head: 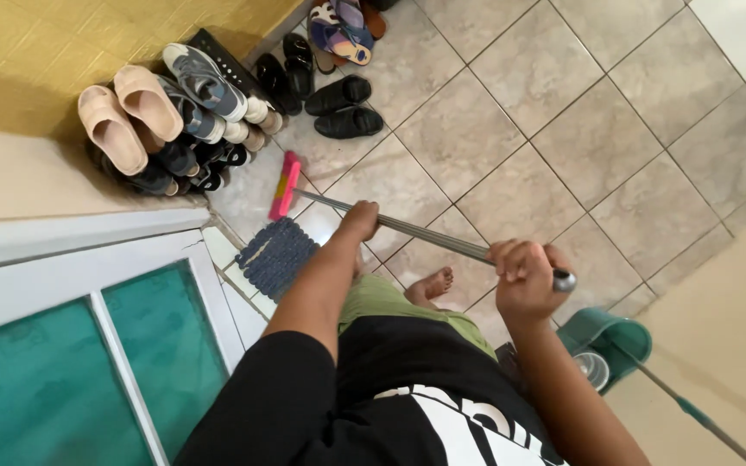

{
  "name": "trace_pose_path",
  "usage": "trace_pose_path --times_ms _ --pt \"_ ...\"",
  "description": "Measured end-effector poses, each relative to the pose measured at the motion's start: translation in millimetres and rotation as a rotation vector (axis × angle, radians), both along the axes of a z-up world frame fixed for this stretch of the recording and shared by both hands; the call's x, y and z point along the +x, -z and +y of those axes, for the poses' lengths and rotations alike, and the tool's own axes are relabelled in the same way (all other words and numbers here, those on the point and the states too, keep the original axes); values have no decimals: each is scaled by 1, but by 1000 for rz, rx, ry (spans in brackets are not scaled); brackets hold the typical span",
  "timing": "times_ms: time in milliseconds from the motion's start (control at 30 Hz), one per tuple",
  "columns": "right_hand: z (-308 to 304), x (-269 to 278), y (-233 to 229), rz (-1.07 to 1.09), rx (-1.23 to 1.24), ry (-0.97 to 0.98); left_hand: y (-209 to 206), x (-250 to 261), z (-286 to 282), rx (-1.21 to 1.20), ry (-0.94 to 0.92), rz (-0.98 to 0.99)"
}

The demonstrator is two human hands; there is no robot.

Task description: Sweeping a tiled floor area using a broom

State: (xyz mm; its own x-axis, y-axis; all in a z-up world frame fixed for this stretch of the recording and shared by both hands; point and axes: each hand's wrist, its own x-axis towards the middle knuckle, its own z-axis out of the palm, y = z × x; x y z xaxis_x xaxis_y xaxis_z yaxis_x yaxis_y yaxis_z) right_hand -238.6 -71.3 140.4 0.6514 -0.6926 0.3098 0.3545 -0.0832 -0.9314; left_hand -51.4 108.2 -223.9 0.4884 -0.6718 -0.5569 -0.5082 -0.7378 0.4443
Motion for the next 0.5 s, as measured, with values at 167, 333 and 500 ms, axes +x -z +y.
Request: trace_pose_path --times_ms 167,333,500 --pt "-10 -24 -18 332 -478 138 6 -21 -63 -15 89 75" --pt "-50 -54 -42 348 -1101 389 -67 -45 -127 -106 221 205" --pt "-57 -99 -67 125 -67 310 -114 -56 -150 -191 342 166"
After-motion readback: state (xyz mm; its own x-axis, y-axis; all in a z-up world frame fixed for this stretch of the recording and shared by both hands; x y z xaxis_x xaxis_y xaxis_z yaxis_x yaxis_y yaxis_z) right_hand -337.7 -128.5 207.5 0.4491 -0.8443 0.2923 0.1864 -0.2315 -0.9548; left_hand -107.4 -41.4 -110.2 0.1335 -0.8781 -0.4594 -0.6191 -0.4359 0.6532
